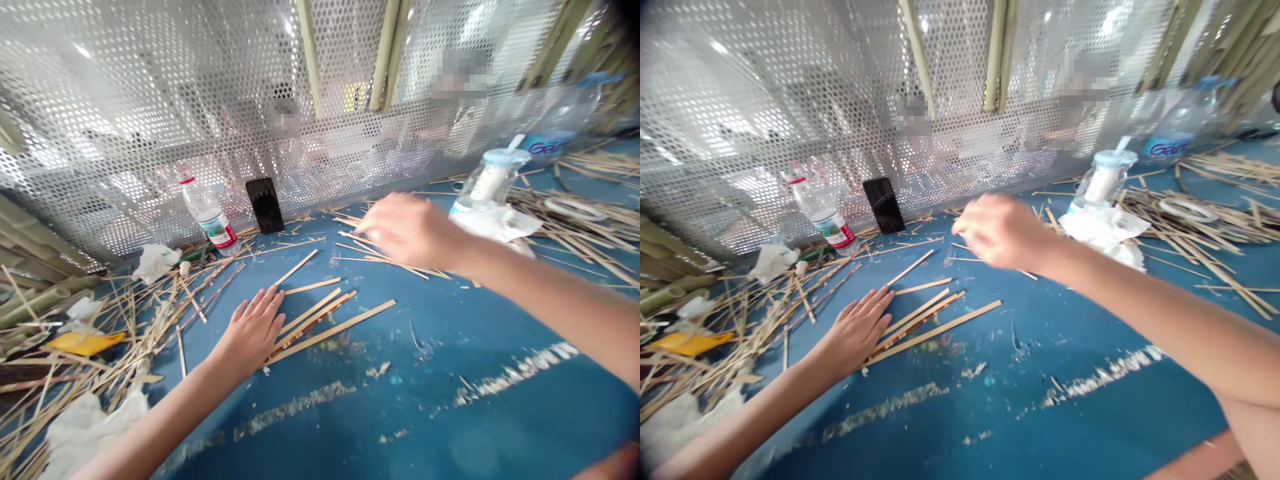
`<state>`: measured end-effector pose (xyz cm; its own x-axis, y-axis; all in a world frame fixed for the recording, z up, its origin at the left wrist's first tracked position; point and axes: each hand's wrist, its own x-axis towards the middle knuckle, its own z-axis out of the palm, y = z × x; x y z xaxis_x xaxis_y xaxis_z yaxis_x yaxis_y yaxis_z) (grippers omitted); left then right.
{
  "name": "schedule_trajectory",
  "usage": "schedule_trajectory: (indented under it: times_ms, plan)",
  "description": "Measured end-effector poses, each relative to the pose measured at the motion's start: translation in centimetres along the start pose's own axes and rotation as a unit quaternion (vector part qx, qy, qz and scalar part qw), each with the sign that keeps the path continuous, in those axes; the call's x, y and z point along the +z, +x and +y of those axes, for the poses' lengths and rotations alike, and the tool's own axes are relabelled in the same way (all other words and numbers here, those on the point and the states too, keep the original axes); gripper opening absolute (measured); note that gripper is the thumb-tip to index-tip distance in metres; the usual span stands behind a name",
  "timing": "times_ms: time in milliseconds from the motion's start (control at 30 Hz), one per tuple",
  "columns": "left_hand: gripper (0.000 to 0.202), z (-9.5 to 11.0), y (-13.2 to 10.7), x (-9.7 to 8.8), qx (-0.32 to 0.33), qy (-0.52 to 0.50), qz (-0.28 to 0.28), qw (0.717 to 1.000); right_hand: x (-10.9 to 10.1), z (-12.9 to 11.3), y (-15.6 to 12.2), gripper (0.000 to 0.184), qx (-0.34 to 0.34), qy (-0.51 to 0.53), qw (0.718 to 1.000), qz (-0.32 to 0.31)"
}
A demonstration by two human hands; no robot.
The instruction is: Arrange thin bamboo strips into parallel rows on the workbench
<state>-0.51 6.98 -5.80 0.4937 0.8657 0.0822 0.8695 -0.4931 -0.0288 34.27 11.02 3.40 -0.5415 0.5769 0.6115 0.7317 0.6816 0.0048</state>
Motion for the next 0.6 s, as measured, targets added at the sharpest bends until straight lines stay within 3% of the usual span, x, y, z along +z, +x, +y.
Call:
schedule_trajectory:
  times_ms: [67,133,233,300,433,600]
  plan:
    - [0.054,0.4,0.1,-0.3,-0.008,-0.006,0.007,1.0,2.5,-1.4,1.4,0.03,-0.082,0.017,0.992,-0.092]
    - [0.051,0.6,0.5,-0.8,-0.015,-0.02,0.009,1.0,6.1,-2.3,2.9,0.033,-0.111,0.038,0.98,-0.164]
    - [0.047,0.8,1.0,-1.7,-0.036,-0.053,0.008,0.998,10.9,-2.4,4.7,0.041,-0.045,0.078,0.972,-0.215]
    - [0.044,0.7,1.1,-2.2,-0.054,-0.079,0.007,0.995,12.4,-2.0,5.0,0.042,-0.014,0.097,0.966,-0.241]
    - [0.04,0.1,0.9,-2.5,-0.071,-0.11,0.017,0.991,11.5,-2.1,3.8,0.036,0.004,0.074,0.969,-0.234]
    - [0.052,0.1,0.4,-1.7,-0.103,-0.1,-0.004,0.99,9.8,-3.7,2.1,0.033,0.004,0.068,0.981,-0.181]
